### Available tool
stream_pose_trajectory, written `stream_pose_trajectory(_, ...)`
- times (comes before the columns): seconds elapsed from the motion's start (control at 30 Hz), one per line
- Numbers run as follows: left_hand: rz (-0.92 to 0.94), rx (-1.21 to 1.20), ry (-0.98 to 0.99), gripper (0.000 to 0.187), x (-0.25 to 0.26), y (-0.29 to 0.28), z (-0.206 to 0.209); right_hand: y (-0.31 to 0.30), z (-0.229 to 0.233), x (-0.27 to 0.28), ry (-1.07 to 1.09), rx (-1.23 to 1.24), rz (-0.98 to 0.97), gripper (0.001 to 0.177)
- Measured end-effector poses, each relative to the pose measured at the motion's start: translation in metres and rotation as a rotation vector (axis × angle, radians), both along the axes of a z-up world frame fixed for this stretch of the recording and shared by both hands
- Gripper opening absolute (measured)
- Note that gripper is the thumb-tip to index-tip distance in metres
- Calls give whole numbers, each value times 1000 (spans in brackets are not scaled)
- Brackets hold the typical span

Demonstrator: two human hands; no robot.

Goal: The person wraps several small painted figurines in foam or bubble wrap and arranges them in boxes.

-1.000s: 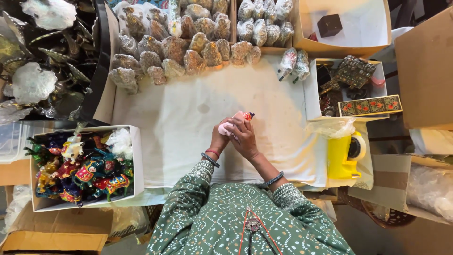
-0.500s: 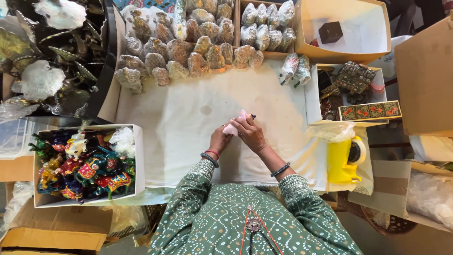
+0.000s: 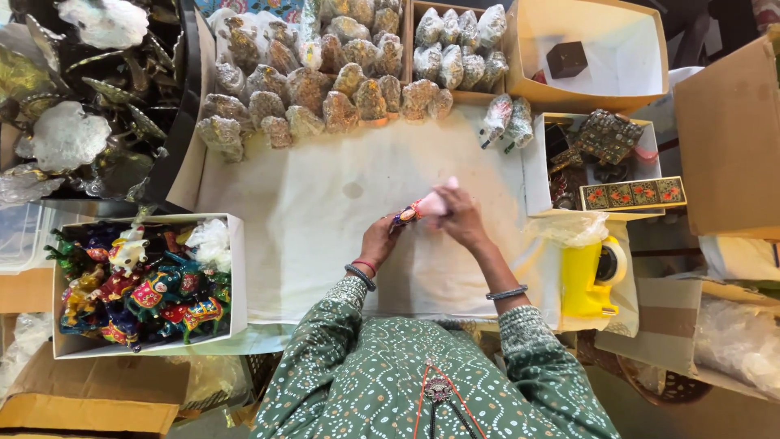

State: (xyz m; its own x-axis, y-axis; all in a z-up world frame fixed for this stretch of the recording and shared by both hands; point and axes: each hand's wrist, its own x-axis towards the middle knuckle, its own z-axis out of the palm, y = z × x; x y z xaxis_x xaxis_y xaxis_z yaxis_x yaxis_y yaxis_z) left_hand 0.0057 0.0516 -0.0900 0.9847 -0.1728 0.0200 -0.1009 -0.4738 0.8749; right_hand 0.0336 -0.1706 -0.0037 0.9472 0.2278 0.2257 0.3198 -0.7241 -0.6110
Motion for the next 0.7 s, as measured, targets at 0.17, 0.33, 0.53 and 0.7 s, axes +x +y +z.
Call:
stream_pose_trajectory(0.17,39,67,-51,26,9,0,-13,21,-23,-13,-16,-101,-8,65)
stream_pose_trajectory(0.33,332,-1,106,25,18,-8,0,35,-32,-35,-23,-67,-239,56)
stream_pose_trajectory(0.53,237,-503,107,42,20,-30,2,40,-28,-41,-27,-59,-292,62)
stream_pose_trajectory(0.7,333,-295,119,43,28,-32,12,-23,-89,-43,202,604,-231,47)
